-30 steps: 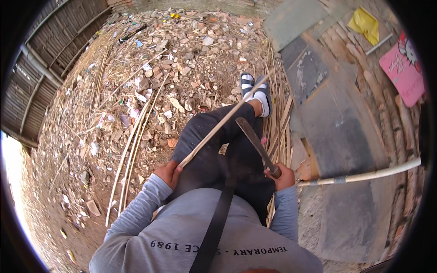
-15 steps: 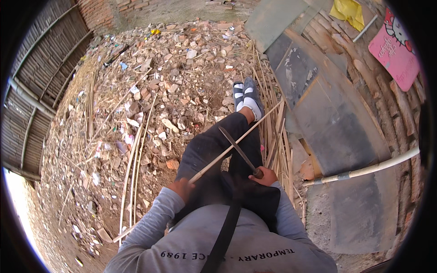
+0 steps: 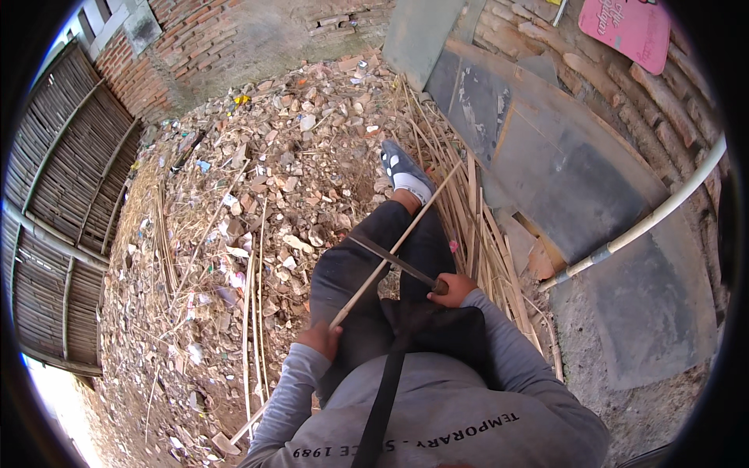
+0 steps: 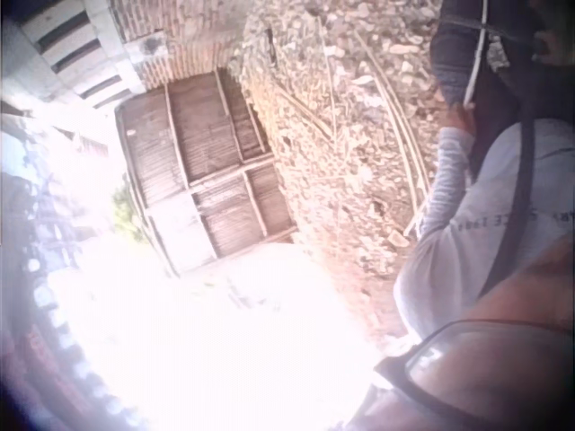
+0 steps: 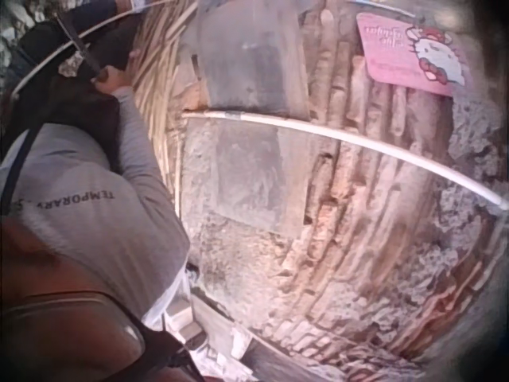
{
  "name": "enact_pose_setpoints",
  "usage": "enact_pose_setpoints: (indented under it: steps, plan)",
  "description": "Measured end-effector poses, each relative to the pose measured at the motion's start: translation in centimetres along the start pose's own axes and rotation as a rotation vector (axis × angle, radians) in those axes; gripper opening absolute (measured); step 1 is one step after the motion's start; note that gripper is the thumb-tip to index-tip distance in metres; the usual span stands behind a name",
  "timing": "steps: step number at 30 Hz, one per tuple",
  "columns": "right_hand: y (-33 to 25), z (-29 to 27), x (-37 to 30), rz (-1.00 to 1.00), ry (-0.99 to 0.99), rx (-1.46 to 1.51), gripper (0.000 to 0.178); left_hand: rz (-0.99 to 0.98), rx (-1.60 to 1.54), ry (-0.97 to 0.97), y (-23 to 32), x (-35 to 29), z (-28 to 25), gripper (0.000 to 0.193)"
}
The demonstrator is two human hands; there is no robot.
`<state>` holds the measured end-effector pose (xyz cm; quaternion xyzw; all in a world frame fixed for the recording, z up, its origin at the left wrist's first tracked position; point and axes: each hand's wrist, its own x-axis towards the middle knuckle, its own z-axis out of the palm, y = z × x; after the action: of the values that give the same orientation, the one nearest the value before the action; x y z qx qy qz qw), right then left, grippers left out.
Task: The person shaves a thin strip of bamboo by hand using a large blade.
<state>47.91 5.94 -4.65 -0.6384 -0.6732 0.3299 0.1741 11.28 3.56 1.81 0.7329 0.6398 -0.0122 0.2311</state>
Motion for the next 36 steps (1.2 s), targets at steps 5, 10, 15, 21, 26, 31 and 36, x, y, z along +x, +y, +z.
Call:
enact_pose_setpoints:
  steps: [5,10,15,21,26,31,36]
  plan:
    - [-0.9,0.3,-0.1,-0.063,-0.033,-0.051,0.048,0.040,-0.033,0.107,-0.3,-0.8,0.7,0.041]
    - [-1.6,-0.2,-0.2,-0.012,0.000,-0.082,0.045,-0.011,-0.100,0.091,-1.0,-0.5,1.3,0.043]
    - [-1.8,0.2,-0.7,-0.009,0.045,-0.045,0.044,-0.013,-0.079,0.095,-0.9,-1.1,1.3,0.043]
    - [-1.4,0.2,-0.8,0.003,0.036,-0.076,0.043,0.050,-0.129,0.119,0.0,-1.8,0.0,0.045]
    - [-0.9,0.6,-0.7,-0.010,0.109,0.009,0.041,0.110,-0.118,0.242,-0.6,-0.1,2.5,0.042]
    - [-1.6,0.4,-0.7,-0.036,0.108,0.005,0.039,0.166,-0.157,0.254,-1.7,0.6,2.9,0.038]
    - [-1.5,-0.1,-0.7,0.025,0.046,0.012,0.039,0.000,-0.085,0.077,-0.2,0.5,1.6,0.043]
